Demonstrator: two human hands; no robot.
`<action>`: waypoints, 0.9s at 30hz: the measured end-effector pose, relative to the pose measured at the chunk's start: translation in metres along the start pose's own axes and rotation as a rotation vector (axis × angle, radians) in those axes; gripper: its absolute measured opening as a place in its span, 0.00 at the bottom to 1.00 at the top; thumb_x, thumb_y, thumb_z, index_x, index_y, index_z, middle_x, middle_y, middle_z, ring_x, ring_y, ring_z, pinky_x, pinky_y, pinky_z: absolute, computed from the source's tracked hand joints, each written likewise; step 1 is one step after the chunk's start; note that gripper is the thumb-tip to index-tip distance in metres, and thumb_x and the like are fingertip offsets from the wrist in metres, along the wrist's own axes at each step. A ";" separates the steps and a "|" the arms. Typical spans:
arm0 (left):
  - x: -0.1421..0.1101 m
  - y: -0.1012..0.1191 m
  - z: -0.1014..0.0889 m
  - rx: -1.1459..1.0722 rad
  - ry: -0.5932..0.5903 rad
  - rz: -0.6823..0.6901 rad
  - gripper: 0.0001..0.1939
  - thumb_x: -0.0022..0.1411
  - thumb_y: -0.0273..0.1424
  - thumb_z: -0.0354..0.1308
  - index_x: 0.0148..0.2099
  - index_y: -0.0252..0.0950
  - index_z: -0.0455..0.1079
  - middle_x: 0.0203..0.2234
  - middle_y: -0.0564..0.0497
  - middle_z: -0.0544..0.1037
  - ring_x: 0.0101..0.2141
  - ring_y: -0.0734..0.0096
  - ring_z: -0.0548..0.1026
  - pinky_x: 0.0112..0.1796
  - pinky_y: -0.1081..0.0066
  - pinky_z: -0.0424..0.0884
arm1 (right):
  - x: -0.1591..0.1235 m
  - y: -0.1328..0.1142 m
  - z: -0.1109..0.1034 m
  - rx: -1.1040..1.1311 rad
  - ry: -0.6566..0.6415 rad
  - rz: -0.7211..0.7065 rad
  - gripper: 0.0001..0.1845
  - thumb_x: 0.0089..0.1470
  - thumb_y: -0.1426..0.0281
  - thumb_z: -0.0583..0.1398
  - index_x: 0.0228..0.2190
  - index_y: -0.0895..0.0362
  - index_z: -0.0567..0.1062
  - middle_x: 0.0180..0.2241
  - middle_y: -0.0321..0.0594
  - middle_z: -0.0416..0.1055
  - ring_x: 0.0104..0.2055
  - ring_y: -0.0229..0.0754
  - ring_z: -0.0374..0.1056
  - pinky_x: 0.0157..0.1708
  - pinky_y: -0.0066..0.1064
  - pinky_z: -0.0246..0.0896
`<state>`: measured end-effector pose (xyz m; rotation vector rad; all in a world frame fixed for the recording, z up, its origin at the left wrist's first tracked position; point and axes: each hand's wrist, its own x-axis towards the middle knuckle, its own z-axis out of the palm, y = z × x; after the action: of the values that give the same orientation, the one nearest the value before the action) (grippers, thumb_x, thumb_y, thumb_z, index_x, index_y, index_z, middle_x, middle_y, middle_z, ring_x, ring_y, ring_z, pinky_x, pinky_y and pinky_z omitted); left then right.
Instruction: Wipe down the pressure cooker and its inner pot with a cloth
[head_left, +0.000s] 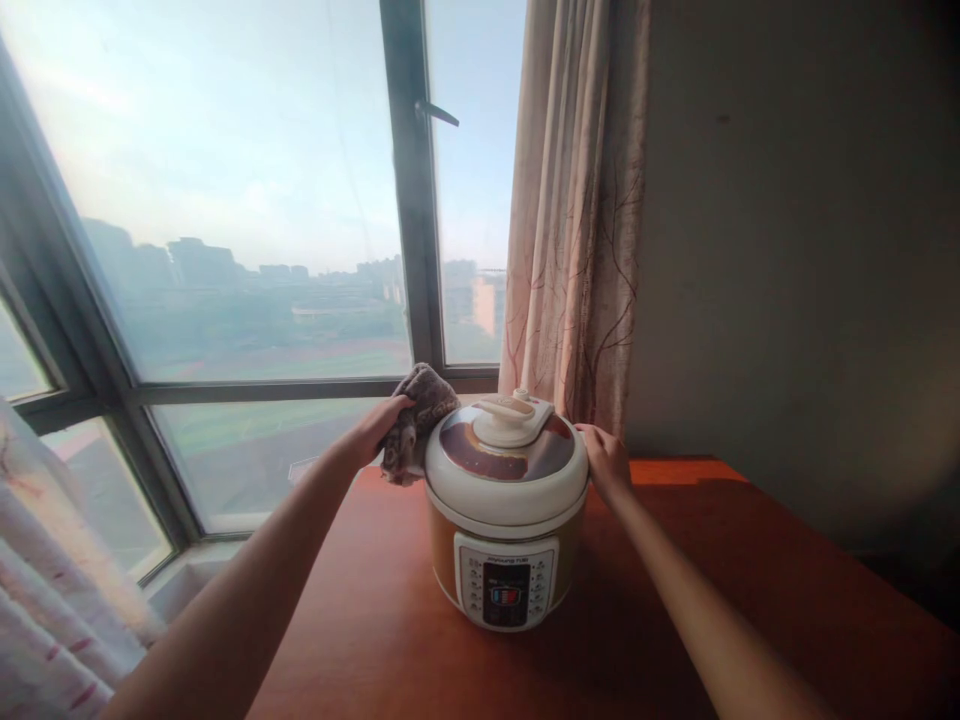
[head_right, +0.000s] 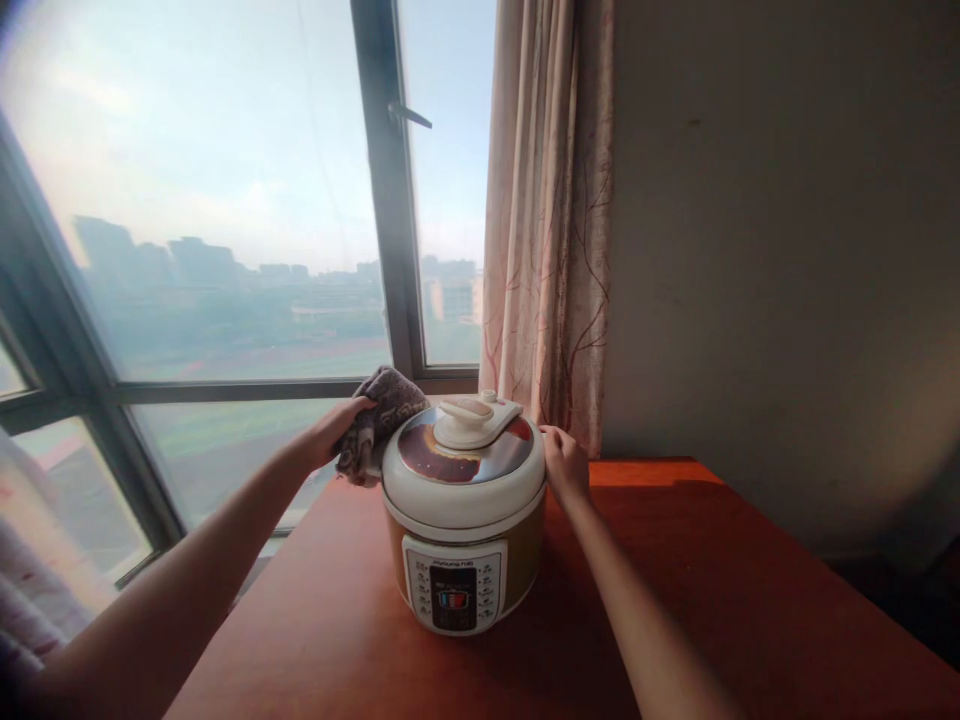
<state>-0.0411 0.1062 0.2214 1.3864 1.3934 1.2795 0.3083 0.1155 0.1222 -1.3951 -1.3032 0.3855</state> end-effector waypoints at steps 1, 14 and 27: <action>-0.001 0.002 0.006 0.055 -0.055 0.008 0.18 0.54 0.38 0.60 0.43 0.31 0.74 0.26 0.45 0.81 0.26 0.59 0.78 0.27 0.67 0.75 | 0.000 0.000 0.000 0.000 -0.001 0.000 0.28 0.56 0.58 0.47 0.40 0.55 0.83 0.45 0.47 0.80 0.49 0.52 0.74 0.46 0.36 0.65; -0.096 -0.021 0.051 0.625 -0.094 0.636 0.28 0.60 0.34 0.53 0.63 0.46 0.70 0.67 0.51 0.63 0.69 0.49 0.51 0.66 0.43 0.46 | -0.002 -0.002 -0.002 0.021 -0.022 -0.009 0.29 0.57 0.57 0.46 0.40 0.55 0.82 0.42 0.45 0.81 0.47 0.50 0.74 0.43 0.34 0.65; -0.006 -0.014 0.040 0.458 -0.214 0.527 0.28 0.55 0.33 0.54 0.57 0.34 0.74 0.59 0.44 0.74 0.59 0.52 0.69 0.61 0.57 0.61 | -0.002 -0.001 -0.003 -0.021 -0.018 -0.018 0.31 0.58 0.55 0.45 0.41 0.56 0.82 0.42 0.47 0.80 0.46 0.52 0.74 0.43 0.36 0.64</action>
<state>-0.0048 0.1071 0.1989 2.2458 1.2602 1.1094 0.3090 0.1120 0.1231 -1.3989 -1.3373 0.3744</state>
